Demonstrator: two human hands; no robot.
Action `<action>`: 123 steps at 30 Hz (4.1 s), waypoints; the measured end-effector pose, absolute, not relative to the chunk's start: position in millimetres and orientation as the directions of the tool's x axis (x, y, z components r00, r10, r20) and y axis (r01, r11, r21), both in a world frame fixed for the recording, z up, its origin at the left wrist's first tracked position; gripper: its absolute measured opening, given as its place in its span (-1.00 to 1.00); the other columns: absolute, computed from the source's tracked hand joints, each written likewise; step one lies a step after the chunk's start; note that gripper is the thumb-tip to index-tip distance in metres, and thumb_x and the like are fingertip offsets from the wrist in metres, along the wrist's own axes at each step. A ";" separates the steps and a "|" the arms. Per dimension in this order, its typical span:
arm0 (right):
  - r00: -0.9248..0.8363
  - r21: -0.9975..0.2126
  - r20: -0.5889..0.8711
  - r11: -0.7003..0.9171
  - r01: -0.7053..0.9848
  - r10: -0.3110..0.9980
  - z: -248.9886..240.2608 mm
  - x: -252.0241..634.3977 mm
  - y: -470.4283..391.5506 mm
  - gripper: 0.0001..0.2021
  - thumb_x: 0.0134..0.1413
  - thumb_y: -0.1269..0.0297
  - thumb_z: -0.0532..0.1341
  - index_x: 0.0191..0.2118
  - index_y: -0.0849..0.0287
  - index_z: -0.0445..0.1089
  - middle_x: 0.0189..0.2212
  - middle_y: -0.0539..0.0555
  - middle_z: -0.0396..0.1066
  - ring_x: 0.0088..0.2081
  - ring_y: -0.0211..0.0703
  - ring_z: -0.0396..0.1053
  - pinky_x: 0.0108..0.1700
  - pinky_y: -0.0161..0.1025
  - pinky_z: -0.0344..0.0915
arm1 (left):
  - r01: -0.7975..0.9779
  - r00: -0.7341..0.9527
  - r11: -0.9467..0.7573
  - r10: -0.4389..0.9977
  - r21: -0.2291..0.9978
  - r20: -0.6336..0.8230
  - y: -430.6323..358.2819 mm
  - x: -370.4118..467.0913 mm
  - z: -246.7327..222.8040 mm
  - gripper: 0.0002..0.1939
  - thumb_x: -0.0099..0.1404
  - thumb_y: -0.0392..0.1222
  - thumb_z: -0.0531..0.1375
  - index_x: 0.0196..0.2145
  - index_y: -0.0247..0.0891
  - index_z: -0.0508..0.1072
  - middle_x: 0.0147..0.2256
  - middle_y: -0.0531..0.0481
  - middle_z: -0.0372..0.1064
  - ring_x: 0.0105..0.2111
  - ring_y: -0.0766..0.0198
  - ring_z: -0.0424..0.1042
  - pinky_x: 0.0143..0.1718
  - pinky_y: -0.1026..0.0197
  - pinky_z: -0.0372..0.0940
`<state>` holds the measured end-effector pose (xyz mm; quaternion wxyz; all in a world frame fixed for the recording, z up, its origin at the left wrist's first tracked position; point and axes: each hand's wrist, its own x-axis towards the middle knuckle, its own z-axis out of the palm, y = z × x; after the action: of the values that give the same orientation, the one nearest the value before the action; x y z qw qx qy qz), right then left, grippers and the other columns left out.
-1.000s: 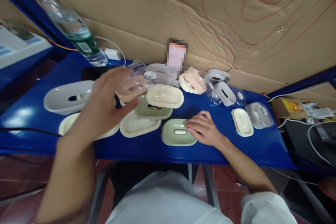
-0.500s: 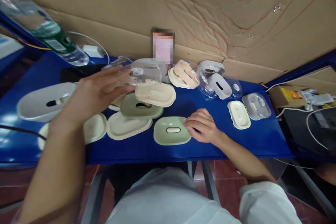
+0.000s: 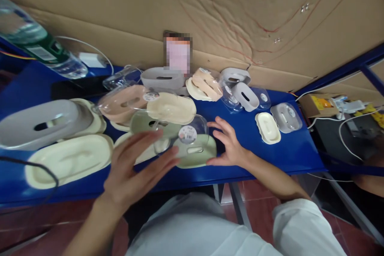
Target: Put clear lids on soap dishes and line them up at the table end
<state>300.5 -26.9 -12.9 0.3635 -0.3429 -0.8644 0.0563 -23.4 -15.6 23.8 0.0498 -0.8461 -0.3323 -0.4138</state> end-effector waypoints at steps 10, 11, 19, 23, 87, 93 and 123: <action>-0.644 -0.265 0.467 0.791 0.551 0.606 0.0 294.9 -26.3 -0.31 0.29 -0.07 0.42 0.41 0.09 0.34 0.39 0.37 0.28 0.38 0.26 0.30 0.33 0.22 0.38 | 0.537 0.151 -0.650 0.702 0.538 0.696 -70.5 5.1 -15.5 -0.45 0.25 -0.45 0.46 0.10 0.06 0.58 0.17 -0.11 0.34 0.11 0.01 0.52 -0.08 -0.01 0.68; -0.649 -0.279 0.478 0.803 0.526 0.591 0.6 293.6 -25.7 -0.30 0.28 -0.07 0.42 0.41 0.11 0.34 0.36 0.37 0.32 0.39 0.25 0.29 0.34 0.20 0.38 | 0.528 0.145 -0.640 0.715 0.558 0.684 -71.4 5.2 -16.2 -0.47 0.26 -0.46 0.45 0.08 0.03 0.58 0.17 -0.11 0.34 0.11 0.01 0.52 -0.06 -0.02 0.68; -0.717 -0.319 0.395 0.818 0.479 0.574 18.6 300.6 -29.1 -0.11 0.20 -0.25 0.41 0.45 0.20 0.26 0.35 0.42 0.31 0.37 0.25 0.34 0.33 0.16 0.41 | 0.490 0.247 -0.667 0.724 0.562 0.644 -70.5 4.8 -17.0 -0.59 0.31 -0.36 0.45 0.06 -0.07 0.58 0.16 -0.13 0.41 0.11 -0.01 0.56 0.06 -0.11 0.64; -0.725 -0.283 0.387 0.822 0.494 0.569 20.6 300.9 -25.6 -0.23 0.31 -0.18 0.36 0.44 0.17 0.27 0.28 0.36 0.42 0.32 0.19 0.42 0.27 0.11 0.42 | 0.534 0.331 -0.695 0.696 0.482 0.637 -65.4 6.1 -14.5 -0.63 0.34 -0.32 0.44 0.07 -0.15 0.56 0.14 -0.18 0.44 0.11 0.01 0.56 0.10 -0.05 0.60; 0.138 -0.385 0.135 -0.076 0.920 0.981 6.4 362.7 -206.9 -0.29 0.34 0.02 0.36 0.48 -0.06 0.12 0.46 0.28 0.11 0.47 0.26 0.20 0.37 0.22 0.40 | 0.720 0.282 -0.589 0.733 0.368 0.619 -61.6 -95.9 -25.4 -0.43 0.44 -0.34 0.32 0.30 0.14 0.45 0.19 -0.08 0.51 0.03 -0.04 0.60 0.09 -0.21 0.56; 0.379 -0.254 0.288 -0.311 0.916 0.880 -4.4 434.0 -253.9 -0.23 0.25 -0.18 0.35 0.45 0.00 0.22 0.43 0.32 0.17 0.37 0.36 0.33 0.25 0.21 0.47 | 0.718 0.368 -0.630 0.705 0.297 0.606 -61.9 -98.3 -38.8 -0.52 0.45 -0.29 0.31 0.27 -0.04 0.47 0.18 -0.19 0.51 0.16 -0.15 0.56 0.22 -0.28 0.47; 0.432 -0.040 0.557 -0.496 0.867 0.709 -23.8 551.0 -139.4 -0.24 0.29 -0.27 0.18 0.38 0.20 0.32 0.46 0.49 0.07 0.46 0.52 0.04 0.37 0.57 0.03 | 0.722 0.387 -0.648 0.669 0.243 0.635 -67.0 -95.2 -58.5 -0.35 0.43 -0.34 0.32 0.41 -0.10 0.35 0.17 -0.17 0.56 0.13 -0.12 0.60 0.08 -0.07 0.52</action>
<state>551.0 -139.4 -23.8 0.1627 -0.8303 -0.4747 -0.2426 -95.2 -67.0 -58.5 0.0364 -0.8320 -0.4179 -0.3630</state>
